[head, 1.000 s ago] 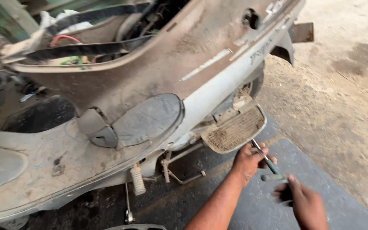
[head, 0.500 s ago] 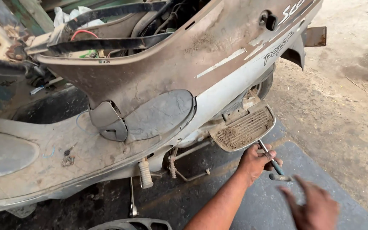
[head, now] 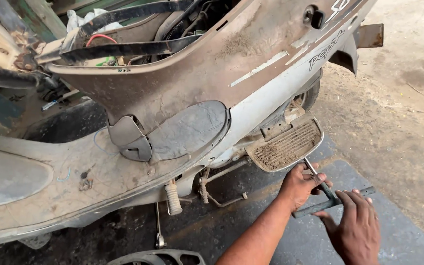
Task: Repairing and adjusting various mechanical components of a scooter using hand tools.
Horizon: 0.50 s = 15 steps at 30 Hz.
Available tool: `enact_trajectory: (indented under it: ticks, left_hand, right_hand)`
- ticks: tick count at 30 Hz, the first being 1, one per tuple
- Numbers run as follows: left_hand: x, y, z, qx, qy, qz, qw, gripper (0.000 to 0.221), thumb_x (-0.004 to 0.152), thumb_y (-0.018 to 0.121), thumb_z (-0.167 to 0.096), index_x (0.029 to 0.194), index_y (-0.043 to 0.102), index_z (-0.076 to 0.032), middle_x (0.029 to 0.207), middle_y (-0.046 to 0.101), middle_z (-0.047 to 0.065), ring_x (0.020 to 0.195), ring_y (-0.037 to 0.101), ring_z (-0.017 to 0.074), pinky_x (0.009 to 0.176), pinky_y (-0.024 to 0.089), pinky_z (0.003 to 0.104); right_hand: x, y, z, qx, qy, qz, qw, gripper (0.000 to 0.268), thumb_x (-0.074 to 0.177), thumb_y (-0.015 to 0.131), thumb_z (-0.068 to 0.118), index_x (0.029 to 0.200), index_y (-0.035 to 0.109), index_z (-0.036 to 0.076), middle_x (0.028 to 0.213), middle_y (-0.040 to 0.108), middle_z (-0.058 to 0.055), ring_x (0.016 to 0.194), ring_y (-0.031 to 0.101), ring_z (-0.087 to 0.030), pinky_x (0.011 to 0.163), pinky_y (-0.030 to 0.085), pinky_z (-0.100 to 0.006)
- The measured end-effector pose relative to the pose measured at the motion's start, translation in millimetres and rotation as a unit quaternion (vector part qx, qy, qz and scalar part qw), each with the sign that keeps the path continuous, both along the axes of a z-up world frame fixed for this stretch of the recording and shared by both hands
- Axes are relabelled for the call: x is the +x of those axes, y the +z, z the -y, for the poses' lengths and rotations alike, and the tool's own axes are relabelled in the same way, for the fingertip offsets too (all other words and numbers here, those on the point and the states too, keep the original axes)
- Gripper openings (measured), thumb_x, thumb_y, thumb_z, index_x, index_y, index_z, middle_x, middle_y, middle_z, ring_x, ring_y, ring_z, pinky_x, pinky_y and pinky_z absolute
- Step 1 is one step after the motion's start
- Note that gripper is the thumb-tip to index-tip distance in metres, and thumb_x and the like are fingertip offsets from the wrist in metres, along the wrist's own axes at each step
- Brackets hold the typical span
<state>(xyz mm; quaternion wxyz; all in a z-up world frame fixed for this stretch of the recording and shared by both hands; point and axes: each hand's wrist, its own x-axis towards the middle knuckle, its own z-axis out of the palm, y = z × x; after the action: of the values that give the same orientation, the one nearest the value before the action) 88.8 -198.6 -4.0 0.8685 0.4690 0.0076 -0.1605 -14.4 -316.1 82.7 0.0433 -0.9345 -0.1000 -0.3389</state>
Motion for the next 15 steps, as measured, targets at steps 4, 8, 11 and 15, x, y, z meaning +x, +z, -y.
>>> enact_trajectory:
  ticks: [4, 8, 11, 15]
  left_hand:
    - [-3.8, 5.1, -3.3, -0.009, -0.007, 0.018, 1.000, 0.052, 0.104, 0.066, -0.020, 0.145, 0.044, 0.001, 0.105, 0.073, 0.014, 0.095, 0.070, 0.0162, 0.074, 0.054, 0.027]
    - [-22.2, -39.2, 20.9, -0.002, 0.002, 0.061, 0.998, 0.051, 0.112, 0.058, -0.037, 0.139, 0.050, 0.005, 0.109, 0.070, 0.013, 0.104, 0.067, 0.0185, 0.086, 0.054, 0.029]
    - [-38.8, -57.8, 49.1, -0.068, -0.024, 0.059, 0.996, 0.070, 0.112, 0.049, -0.062, 0.139, 0.056, 0.002, 0.120, 0.066, 0.006, 0.117, 0.060, 0.0161, 0.100, 0.050, 0.031]
    - [-31.1, -94.6, 86.5, -0.207, -0.076, 0.089, 0.971, 0.076, 0.099, 0.053, -0.075, 0.132, 0.057, -0.007, 0.125, 0.063, 0.003, 0.123, 0.056, 0.0147, 0.110, 0.046, 0.033]
  right_hand:
    - [4.6, -25.6, 9.0, 0.082, -0.031, -0.102, 0.991, 0.053, 0.086, 0.075, 0.042, 0.127, 0.064, 0.011, 0.114, 0.071, -0.010, 0.108, 0.069, -0.031, 0.087, 0.054, -0.041]
    - [5.8, -27.2, 11.3, 0.117, -0.043, -0.146, 0.981, 0.044, 0.091, 0.072, 0.038, 0.127, 0.064, 0.013, 0.110, 0.072, -0.006, 0.102, 0.070, -0.029, 0.083, 0.054, -0.041]
    - [7.5, -34.2, 15.0, 0.096, -0.034, -0.155, 0.983, 0.037, 0.094, 0.068, 0.037, 0.125, 0.066, 0.017, 0.112, 0.071, -0.004, 0.104, 0.068, -0.028, 0.085, 0.054, -0.042]
    - [1.2, -39.1, 18.8, 0.033, -0.056, -0.105, 0.992, 0.035, 0.093, 0.067, 0.039, 0.124, 0.070, 0.024, 0.120, 0.069, 0.000, 0.115, 0.062, -0.024, 0.097, 0.044, -0.042]
